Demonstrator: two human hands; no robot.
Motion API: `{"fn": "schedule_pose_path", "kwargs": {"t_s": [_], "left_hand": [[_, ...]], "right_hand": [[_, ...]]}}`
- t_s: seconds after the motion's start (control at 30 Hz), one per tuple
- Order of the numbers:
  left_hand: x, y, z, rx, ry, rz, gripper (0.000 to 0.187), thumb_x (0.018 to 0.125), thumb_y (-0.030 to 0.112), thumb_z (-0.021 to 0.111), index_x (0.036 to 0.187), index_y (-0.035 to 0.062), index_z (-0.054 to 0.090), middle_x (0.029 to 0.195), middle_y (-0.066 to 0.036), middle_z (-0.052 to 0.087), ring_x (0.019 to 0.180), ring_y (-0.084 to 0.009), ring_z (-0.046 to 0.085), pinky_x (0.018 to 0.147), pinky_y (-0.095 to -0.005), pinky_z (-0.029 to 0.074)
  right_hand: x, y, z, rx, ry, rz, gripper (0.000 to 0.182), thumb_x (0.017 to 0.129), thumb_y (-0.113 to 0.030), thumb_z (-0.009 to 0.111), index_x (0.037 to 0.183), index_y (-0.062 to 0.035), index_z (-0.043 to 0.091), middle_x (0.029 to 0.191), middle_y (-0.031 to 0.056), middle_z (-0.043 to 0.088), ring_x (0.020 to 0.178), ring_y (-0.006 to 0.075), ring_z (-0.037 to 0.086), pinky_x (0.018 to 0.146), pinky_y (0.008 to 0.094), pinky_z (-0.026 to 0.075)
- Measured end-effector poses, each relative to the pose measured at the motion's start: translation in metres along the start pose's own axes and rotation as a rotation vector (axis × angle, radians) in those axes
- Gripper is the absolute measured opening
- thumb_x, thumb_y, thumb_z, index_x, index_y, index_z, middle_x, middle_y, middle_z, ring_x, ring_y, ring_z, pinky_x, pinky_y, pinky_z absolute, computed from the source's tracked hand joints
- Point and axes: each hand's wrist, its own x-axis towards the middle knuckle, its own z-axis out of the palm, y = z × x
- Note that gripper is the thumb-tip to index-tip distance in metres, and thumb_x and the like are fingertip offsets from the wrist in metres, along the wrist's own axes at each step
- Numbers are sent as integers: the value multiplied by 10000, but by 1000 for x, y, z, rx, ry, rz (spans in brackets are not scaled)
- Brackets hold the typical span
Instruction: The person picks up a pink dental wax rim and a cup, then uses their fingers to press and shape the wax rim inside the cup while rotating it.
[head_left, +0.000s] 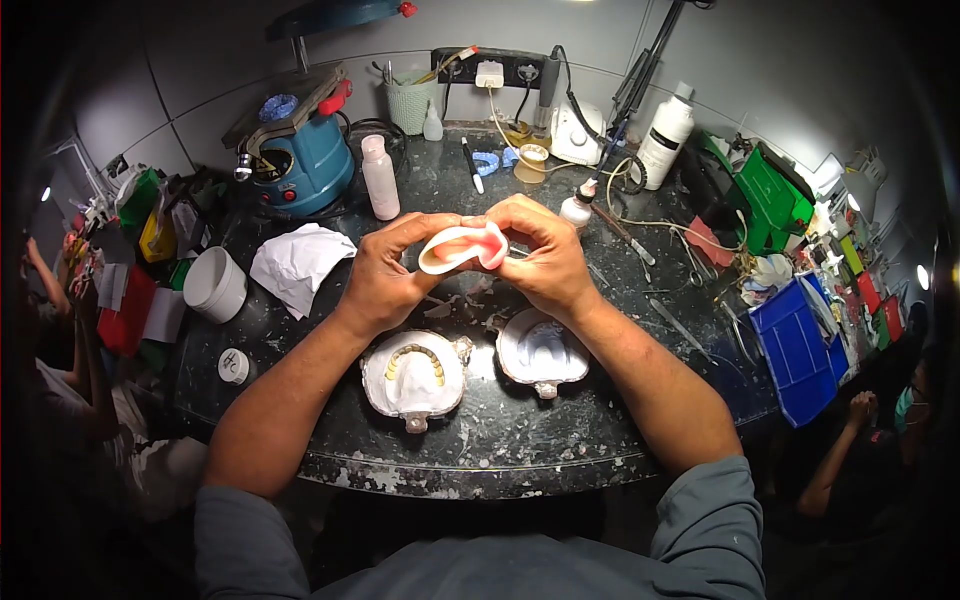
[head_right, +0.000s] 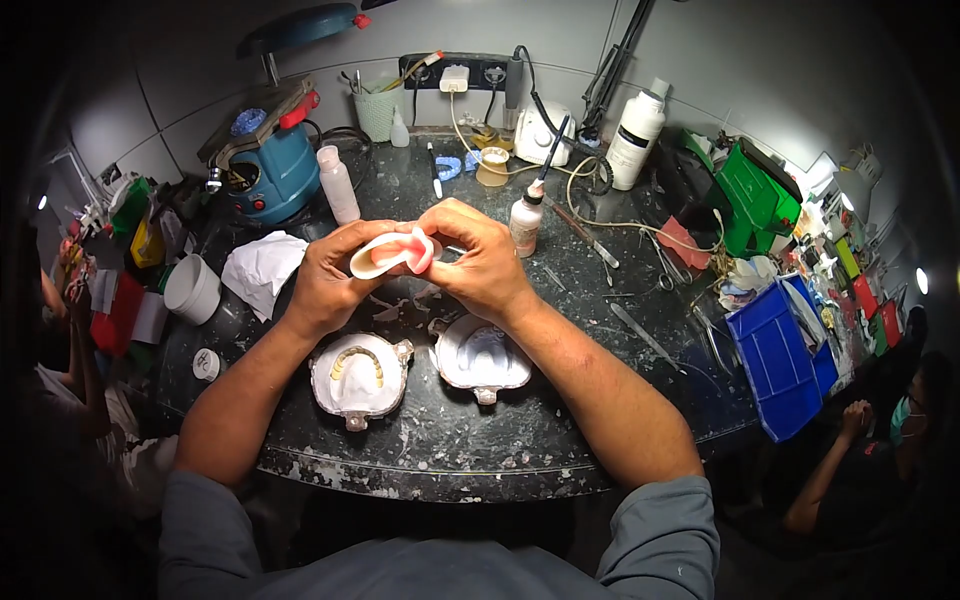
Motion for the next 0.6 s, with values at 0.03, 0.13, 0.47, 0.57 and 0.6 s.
{"fn": "schedule_pose_path", "kwargs": {"t_s": [0.03,0.13,0.47,0.57,0.6], "left_hand": [[0,-1,1,-53,16,-23,329,873,73,776,1190,21,702,1179,-93,709,1071,-161,673,975,-289,521],[1,2,5,-236,26,-108,288,873,39,771,1155,9,717,1129,-77,731,1043,-136,676,965,-282,526],[2,-8,5,-431,55,-207,389,843,51,809,1209,12,682,1132,-52,721,1053,-105,663,958,-271,524],[3,-9,-2,-485,22,-243,591,807,98,853,1327,7,587,1213,-42,686,1084,-109,651,972,-279,515],[3,-9,-2,-486,22,-243,591,807,98,853,1327,7,587,1213,-42,686,1084,-109,651,972,-279,515]], "right_hand": [[0,-1,0,-28,0,5,228,815,-88,820,969,9,682,986,61,646,915,119,656,821,261,555],[1,-1,-1,-27,-29,1,221,819,-89,816,974,4,688,985,60,648,909,120,657,820,265,557],[3,7,1,-1,-41,34,448,774,-150,875,1160,-23,687,1092,60,634,979,129,651,859,277,552],[7,1,3,-8,-3,38,703,717,-211,923,1327,-70,603,1167,63,587,1018,141,638,861,278,554],[7,0,2,-8,-3,39,703,717,-211,923,1327,-70,603,1167,63,587,1018,141,638,861,278,554]]}}
